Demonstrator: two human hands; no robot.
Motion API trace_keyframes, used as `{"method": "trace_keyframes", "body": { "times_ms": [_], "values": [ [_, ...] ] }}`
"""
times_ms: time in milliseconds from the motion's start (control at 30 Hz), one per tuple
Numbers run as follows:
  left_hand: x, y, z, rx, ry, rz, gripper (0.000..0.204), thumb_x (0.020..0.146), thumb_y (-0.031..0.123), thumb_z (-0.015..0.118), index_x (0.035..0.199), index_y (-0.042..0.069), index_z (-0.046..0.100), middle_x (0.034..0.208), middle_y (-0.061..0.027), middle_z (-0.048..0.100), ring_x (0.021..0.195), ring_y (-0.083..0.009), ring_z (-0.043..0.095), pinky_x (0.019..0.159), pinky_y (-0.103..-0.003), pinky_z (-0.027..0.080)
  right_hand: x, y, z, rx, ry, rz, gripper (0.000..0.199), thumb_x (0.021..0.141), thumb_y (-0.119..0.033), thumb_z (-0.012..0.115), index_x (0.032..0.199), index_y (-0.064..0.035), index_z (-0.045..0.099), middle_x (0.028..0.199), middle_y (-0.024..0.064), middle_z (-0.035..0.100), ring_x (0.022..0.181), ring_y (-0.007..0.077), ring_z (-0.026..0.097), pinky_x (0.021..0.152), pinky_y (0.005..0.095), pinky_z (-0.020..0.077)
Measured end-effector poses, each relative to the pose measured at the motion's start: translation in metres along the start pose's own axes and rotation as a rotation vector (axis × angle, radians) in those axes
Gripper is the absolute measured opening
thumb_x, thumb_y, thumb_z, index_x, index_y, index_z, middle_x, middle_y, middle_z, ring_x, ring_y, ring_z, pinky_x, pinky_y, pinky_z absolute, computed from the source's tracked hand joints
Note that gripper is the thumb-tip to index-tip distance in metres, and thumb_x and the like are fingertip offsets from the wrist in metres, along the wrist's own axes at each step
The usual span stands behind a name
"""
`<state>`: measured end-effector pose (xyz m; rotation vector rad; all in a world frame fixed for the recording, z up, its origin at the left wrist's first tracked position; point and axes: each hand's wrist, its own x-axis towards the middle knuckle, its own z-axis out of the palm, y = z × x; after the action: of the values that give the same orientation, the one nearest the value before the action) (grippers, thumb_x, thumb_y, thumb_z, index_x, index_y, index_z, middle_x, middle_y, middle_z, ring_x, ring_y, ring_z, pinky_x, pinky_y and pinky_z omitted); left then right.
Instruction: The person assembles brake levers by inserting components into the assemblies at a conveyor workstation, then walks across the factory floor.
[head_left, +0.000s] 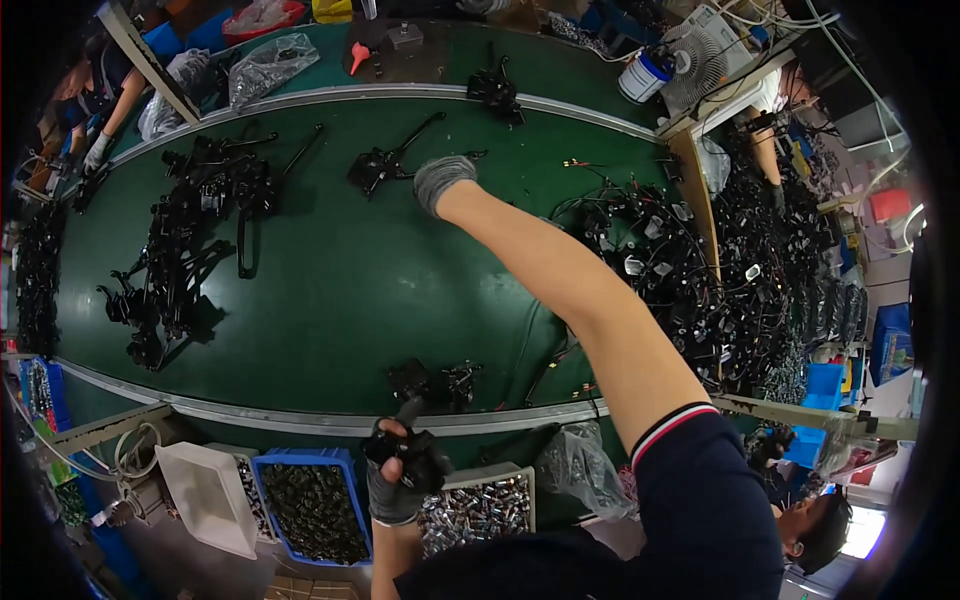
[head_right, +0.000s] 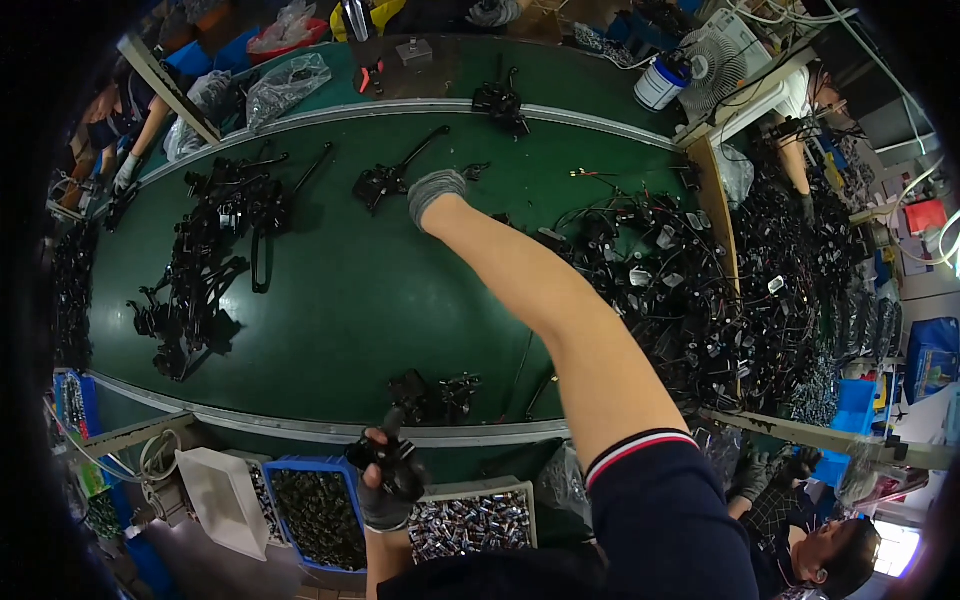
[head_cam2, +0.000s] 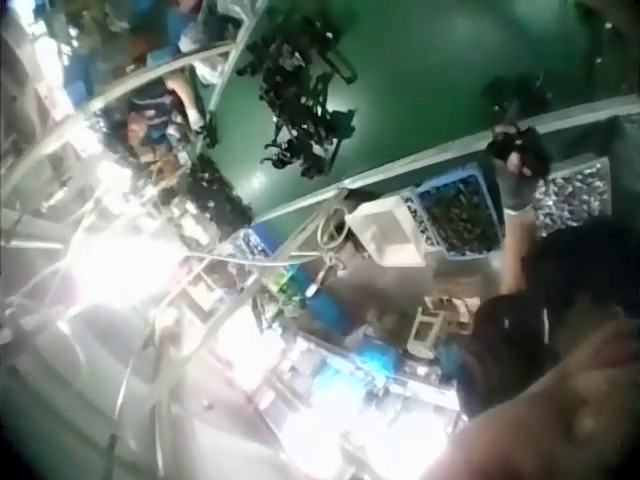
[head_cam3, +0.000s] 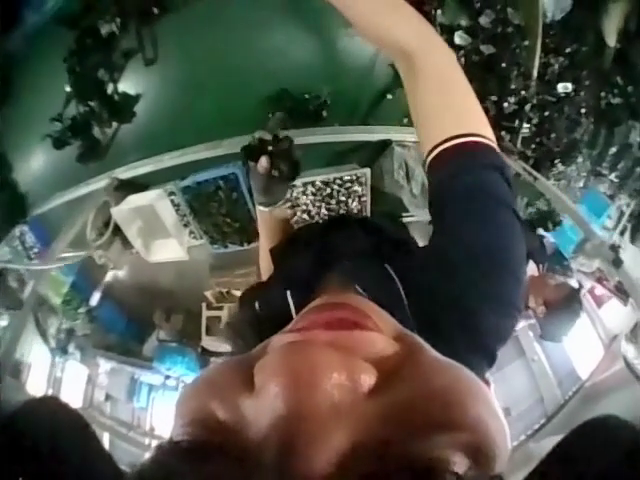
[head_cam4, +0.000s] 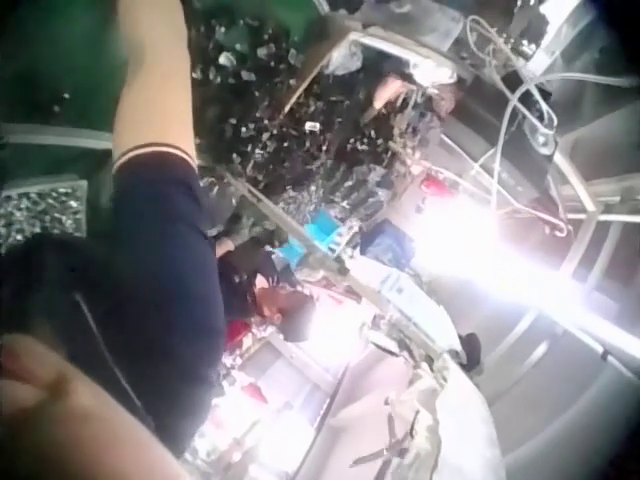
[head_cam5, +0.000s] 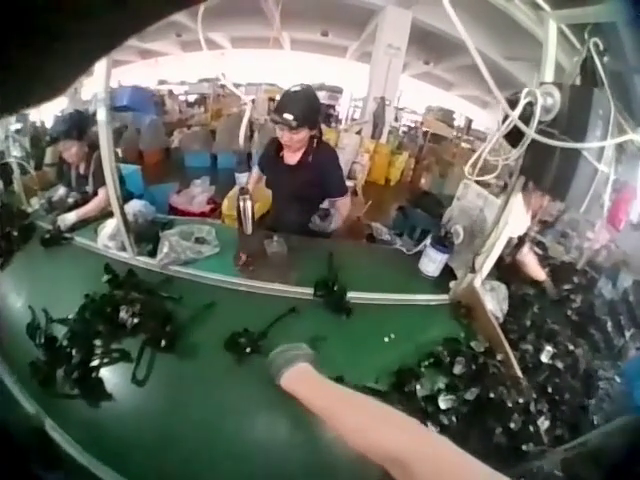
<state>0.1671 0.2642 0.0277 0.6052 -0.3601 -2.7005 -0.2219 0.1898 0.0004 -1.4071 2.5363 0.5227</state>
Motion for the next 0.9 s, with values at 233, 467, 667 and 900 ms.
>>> {"method": "trace_keyframes", "body": {
  "times_ms": [233, 467, 667, 900],
  "values": [
    [-0.03, 0.004, -0.004, 0.171, 0.008, -0.064, 0.052, 0.071, 0.022, 0.076, 0.108, 0.007, 0.043, 0.123, -0.0163, 0.051, 0.08, -0.0326, 0.066, 0.065, -0.042, 0.057, 0.037, -0.044, 0.069, 0.077, 0.044, 0.055, 0.02, 0.074, -0.012, 0.059, 0.089, -0.0099, 0.073, 0.09, 0.0118, 0.07, 0.08, 0.0296, 0.067, 0.063, 0.0397, 0.052],
    [-0.06, -0.014, -0.006, 0.27, -0.051, -0.096, 0.048, 0.076, 0.014, 0.073, 0.111, 0.009, 0.041, 0.108, -0.0109, 0.057, 0.088, -0.0259, 0.062, 0.073, -0.037, 0.052, -0.219, -0.017, 0.041, -0.056, 0.02, -0.424, 0.023, 0.08, -0.017, 0.055, 0.1, -0.0089, 0.063, 0.067, 0.0144, 0.061, 0.064, 0.0302, 0.063, 0.052, 0.0422, 0.0462],
    [-0.091, -0.023, 0.011, 0.908, -0.195, -0.256, 0.037, 0.079, 0.009, 0.069, 0.109, 0.008, 0.047, 0.107, -0.0067, 0.056, 0.1, -0.0171, 0.056, 0.085, -0.03, 0.047, -0.402, -0.042, -0.037, 1.706, 0.311, -0.01, 0.027, 0.092, -0.034, 0.053, 0.097, -0.0084, 0.057, 0.055, 0.0009, 0.046, 0.046, 0.0182, 0.046, 0.046, 0.0329, 0.0357],
    [-0.108, -0.033, 0.061, 1.354, -0.809, -0.435, 0.044, 0.08, 0.018, 0.072, 0.116, 0.005, 0.05, 0.097, -0.0063, 0.057, 0.092, -0.0159, 0.056, 0.081, -0.03, 0.047, -0.498, -0.063, 0.043, 2.726, 0.263, 0.134, 0.031, 0.095, -0.034, 0.052, 0.092, -0.0041, 0.059, 0.082, 0.0035, 0.061, 0.068, 0.0104, 0.056, 0.061, 0.026, 0.0462]
  ]
}}
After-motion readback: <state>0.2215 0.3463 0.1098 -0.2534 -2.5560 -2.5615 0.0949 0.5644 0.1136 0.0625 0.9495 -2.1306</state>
